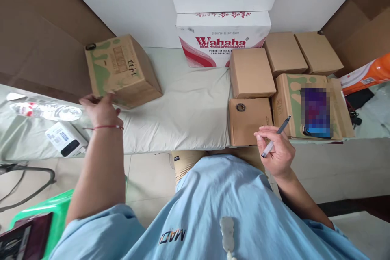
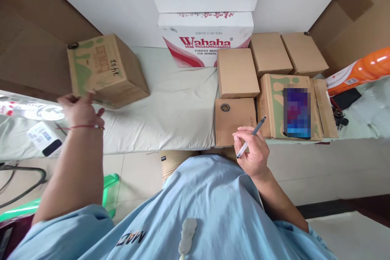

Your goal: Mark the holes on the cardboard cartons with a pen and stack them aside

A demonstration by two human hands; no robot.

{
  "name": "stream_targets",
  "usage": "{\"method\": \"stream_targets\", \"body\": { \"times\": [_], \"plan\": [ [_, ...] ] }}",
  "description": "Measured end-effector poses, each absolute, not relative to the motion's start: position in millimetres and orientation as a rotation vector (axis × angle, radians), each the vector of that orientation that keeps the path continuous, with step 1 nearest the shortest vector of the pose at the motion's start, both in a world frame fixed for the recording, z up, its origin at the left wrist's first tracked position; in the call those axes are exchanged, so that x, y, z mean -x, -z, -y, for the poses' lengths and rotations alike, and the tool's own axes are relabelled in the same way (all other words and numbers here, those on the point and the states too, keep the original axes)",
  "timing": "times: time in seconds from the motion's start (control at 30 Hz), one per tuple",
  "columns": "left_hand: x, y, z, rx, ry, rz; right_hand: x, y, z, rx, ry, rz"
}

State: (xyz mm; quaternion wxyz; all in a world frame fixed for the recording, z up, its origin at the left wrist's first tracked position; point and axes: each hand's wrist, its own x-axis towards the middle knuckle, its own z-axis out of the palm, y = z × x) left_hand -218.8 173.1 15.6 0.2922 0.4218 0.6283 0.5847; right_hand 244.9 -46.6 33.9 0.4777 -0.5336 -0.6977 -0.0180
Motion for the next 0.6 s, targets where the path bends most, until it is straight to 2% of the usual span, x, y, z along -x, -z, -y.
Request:
{"method": "stream_targets", "body": {
  "times": [0.13,0.23,0.33,0.47,0.6],
  "plan": [
    [184,6,-86,-1.061,-1.365,-1.608,-237,-33,39,1.280,0.010,1.704],
    [188,16,-64,-0.947,-1.446,-1.660,-232,-35,35,1.255,-0.012,1.702],
    [221,20,-99,-0.708,-1.653,-1.784,-227,-36,30,1.232,-0.029,1.718],
    [258,33,-168,-0.501,-1.643,-1.775,-210,-29,5,1.231,-0.109,1.843],
    [249,61,-192,-0.646,-1.649,-1.648,-169,-14,-64,1.260,-0.416,2.008]
  ]
}}
